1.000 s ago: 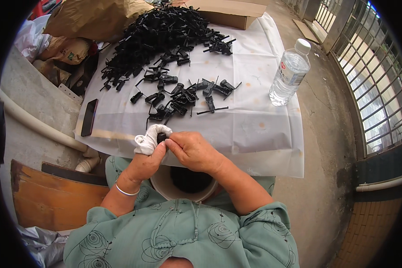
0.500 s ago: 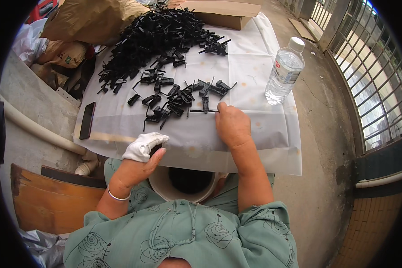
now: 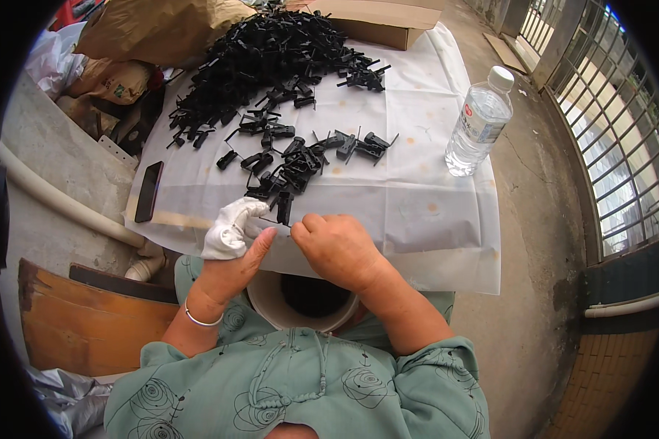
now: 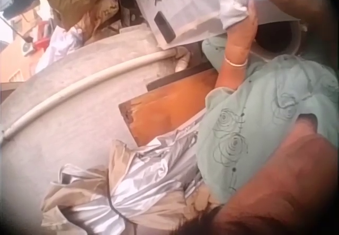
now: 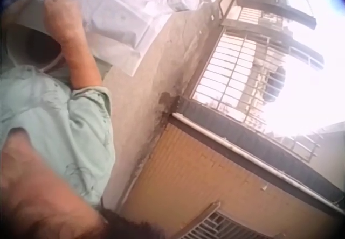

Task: Manually assemble small black plastic components at a workstation.

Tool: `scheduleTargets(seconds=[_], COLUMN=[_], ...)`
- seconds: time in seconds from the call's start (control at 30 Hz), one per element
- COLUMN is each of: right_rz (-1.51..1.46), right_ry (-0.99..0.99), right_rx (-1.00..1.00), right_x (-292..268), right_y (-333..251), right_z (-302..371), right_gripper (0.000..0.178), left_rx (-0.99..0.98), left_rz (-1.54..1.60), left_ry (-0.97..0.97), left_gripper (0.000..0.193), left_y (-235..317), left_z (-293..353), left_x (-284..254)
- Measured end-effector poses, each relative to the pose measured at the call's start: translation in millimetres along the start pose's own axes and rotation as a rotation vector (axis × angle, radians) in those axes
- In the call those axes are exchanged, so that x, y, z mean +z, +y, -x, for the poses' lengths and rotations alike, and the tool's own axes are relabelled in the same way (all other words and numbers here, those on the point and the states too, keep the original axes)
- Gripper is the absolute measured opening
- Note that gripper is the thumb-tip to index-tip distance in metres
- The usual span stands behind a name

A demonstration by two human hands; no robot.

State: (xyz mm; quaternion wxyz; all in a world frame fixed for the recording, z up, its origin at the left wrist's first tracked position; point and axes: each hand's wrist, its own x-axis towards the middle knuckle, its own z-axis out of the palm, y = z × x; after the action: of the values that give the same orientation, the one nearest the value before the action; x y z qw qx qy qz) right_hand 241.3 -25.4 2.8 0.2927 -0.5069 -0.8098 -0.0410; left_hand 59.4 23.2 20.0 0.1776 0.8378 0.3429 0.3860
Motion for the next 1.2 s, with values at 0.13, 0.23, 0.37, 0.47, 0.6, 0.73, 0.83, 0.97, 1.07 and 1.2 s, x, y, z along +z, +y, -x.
scheduleTargets(seconds=[0.13,0.23,0.37,0.47,0.6,0.73,0.83,0.97,1.07,1.2], right_rz=[-0.214,-0.656,-0.937,-0.997,-0.907,-0.906,-0.935,-1.060,-1.157,-1.165], right_ry=[0.095,0.252,0.097,0.007,0.034,-0.142,-0.087,0.068,0.114,0.054], right_rx=[-0.126,0.253,0.560,0.537,0.311,0.389,0.452,0.462,0.488,0.439], right_x=[6.6,8.5,17.9,16.4,17.1,12.7,26.8,52.3,58.8,44.0], right_y=[-7.3,-14.8,-8.7,-7.0,-7.1,-5.7,-7.9,-17.2,-20.1,-19.2], right_z=[-3.1,-10.7,-6.6,-8.3,-8.8,-8.8,-6.8,-3.9,-4.8,-6.6], right_gripper=[0.015,0.015,0.018,0.020,0.024,0.023,0.024,0.024,0.024,0.025], left_rx=[-0.390,-0.507,-0.608,-0.555,-0.425,-0.107,-0.047,0.022,-0.057,-0.219], left_rz=[0.268,0.764,0.927,0.893,0.637,0.244,0.158,0.064,0.082,0.287], left_ry=[-0.283,-0.192,-0.334,-0.295,-0.195,-0.060,-0.085,-0.065,-0.071,-0.034], left_gripper=[0.024,0.020,0.017,0.020,0.020,0.020,0.021,0.022,0.022,0.023], left_y=[-2.9,-4.6,3.6,3.4,3.3,7.4,4.1,-2.7,-1.9,1.9], left_z=[-1.2,5.3,1.2,4.1,6.7,7.6,6.4,13.5,15.5,18.1], left_x=[10.2,10.8,0.6,2.5,7.7,9.3,9.8,12.7,14.4,11.3])
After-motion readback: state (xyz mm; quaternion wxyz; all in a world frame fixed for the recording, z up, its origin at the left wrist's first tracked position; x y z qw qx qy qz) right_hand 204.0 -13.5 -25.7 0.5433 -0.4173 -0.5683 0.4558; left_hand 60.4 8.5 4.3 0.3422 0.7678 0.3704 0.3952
